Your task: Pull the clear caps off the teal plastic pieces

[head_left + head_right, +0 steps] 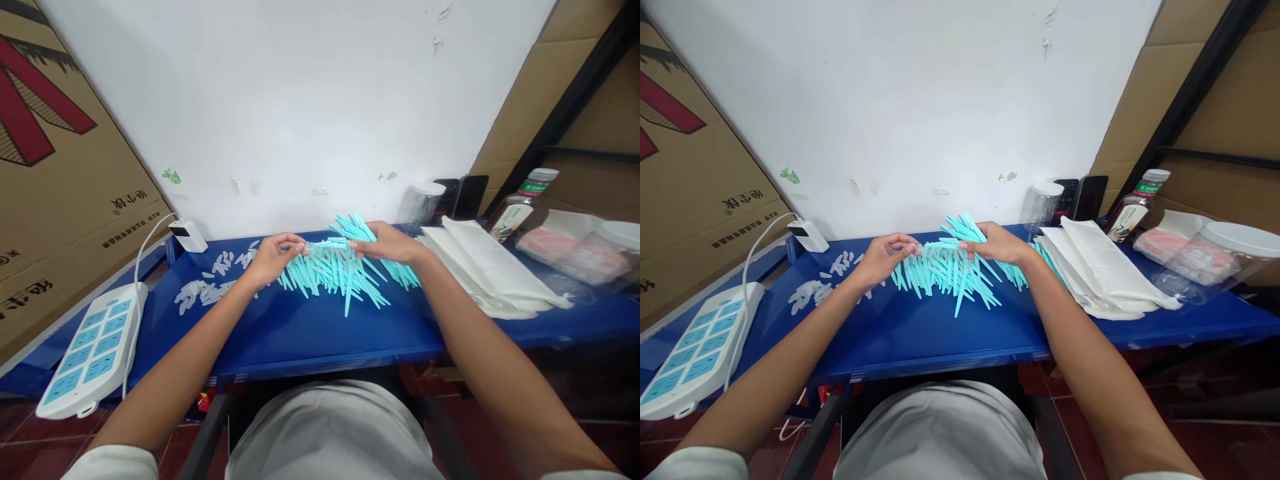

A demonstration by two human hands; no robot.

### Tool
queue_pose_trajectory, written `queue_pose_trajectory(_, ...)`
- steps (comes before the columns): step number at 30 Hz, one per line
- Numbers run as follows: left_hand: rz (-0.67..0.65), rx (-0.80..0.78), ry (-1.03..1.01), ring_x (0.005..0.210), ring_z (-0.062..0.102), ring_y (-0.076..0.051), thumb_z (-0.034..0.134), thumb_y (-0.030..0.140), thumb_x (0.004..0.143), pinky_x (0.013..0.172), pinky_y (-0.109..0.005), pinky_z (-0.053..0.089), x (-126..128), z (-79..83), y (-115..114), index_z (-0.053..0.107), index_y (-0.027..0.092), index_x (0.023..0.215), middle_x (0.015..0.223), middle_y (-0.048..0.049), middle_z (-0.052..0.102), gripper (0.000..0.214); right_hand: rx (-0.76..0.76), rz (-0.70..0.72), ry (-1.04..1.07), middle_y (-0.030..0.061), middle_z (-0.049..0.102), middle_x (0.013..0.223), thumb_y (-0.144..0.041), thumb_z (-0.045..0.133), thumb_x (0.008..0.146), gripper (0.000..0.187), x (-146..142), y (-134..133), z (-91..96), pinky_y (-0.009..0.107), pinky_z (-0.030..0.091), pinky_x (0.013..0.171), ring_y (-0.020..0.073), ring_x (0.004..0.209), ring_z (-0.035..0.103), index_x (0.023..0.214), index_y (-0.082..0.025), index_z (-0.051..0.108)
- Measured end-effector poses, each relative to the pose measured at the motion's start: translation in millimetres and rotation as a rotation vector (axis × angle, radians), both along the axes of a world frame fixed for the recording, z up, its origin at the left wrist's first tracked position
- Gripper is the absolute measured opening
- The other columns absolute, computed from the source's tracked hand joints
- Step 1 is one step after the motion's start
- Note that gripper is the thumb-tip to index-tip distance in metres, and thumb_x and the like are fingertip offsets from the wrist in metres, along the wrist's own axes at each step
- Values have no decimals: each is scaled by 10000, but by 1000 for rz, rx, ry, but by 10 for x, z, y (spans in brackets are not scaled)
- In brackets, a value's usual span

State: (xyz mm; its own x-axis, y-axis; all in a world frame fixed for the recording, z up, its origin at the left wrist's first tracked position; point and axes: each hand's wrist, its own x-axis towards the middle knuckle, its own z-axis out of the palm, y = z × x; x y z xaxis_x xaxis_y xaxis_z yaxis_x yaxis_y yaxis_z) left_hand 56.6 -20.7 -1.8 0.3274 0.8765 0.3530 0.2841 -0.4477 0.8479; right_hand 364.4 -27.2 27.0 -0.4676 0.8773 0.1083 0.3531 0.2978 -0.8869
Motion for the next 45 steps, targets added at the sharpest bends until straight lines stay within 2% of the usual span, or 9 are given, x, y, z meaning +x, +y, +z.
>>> queue_pose_trajectory(3, 19, -10, -68, 921, 732, -227, 785, 497, 865, 787, -297, 518, -12, -29, 24, 768, 135, 1067, 991, -145, 797, 415, 12, 17, -4, 34, 661, 750, -622, 802, 778, 484, -1, 5, -5, 262, 320, 506, 107, 577, 461, 827, -170, 634)
queue_pose_trajectory(7, 74, -35, -103, 923, 738, -223, 827, 487, 827, 813, -310, 532, -32, -43, 42, 785, 151, 1068, 1109, -155, 787, 416, 11, 31, 14, 38, 654, 745, -628, 787, 794, 483, -1, 17, -16, 265, 316, 505, 105, 568, 455, 806, -170, 631)
queue_pose_trajectory(15, 20, -33, -73, 831, 711, -191, 862, 450, 786, 780, -298, 536, 15, 9, -10, 797, 133, 988, 1015, -136, 798, 381, -7, 25, 34, 41, 670, 749, -598, 832, 745, 482, 4, 21, -29, 263, 307, 497, 109, 562, 468, 844, -169, 635)
queue_pose_trajectory(21, -6, 33, 21, 666, 650, -167, 846, 454, 794, 620, -285, 487, 41, 0, -47, 817, 140, 960, 867, -101, 786, 356, 31, 71, -31, 34, 683, 738, -580, 796, 792, 440, -92, -18, -25, 260, 351, 526, 136, 619, 535, 873, -168, 662)
queue_pose_trajectory(28, -79, -14, -23, 838, 699, -198, 843, 438, 807, 726, -289, 524, 108, -32, -90, 784, 144, 958, 954, -115, 780, 335, -17, 67, 10, 25, 680, 742, -577, 801, 789, 459, -210, -18, -103, 257, 359, 522, 149, 639, 552, 977, -181, 663)
queue_pose_trajectory(32, -30, -268, -198, 527, 496, -51, 817, 419, 837, 451, -174, 351, 92, -6, -56, 723, 164, 1090, 930, -59, 726, 372, 24, -4, 36, 32, 669, 755, -599, 770, 814, 448, -203, 41, -158, 261, 346, 525, 131, 623, 510, 858, -173, 642)
queue_pose_trajectory(35, 11, -576, -449, 427, 326, -19, 780, 304, 825, 341, -158, 171, 18, -13, 37, 683, 141, 1013, 827, -20, 642, 268, 30, -63, 36, 37, 668, 777, -600, 745, 837, 433, -181, 57, -165, 272, 345, 528, 132, 625, 494, 857, -181, 637)
queue_pose_trajectory(39, -21, -902, -737, 432, 403, -68, 640, 131, 729, 298, -164, 197, -70, -25, 140, 627, 119, 910, 734, -33, 586, 181, 23, -80, 24, 46, 655, 782, -591, 745, 838, 418, -157, 42, -140, 287, 357, 538, 141, 638, 492, 833, -189, 627)
queue_pose_trajectory(45, 27, -958, -859, 453, 459, -94, 519, 8, 606, 314, -179, 277, -56, -35, 127, 580, 119, 933, 795, -83, 605, 351, 6, -66, 13, 57, 671, 813, -599, 748, 821, 427, -172, 18, -118, 287, 364, 554, 159, 680, 524, 861, -190, 636)
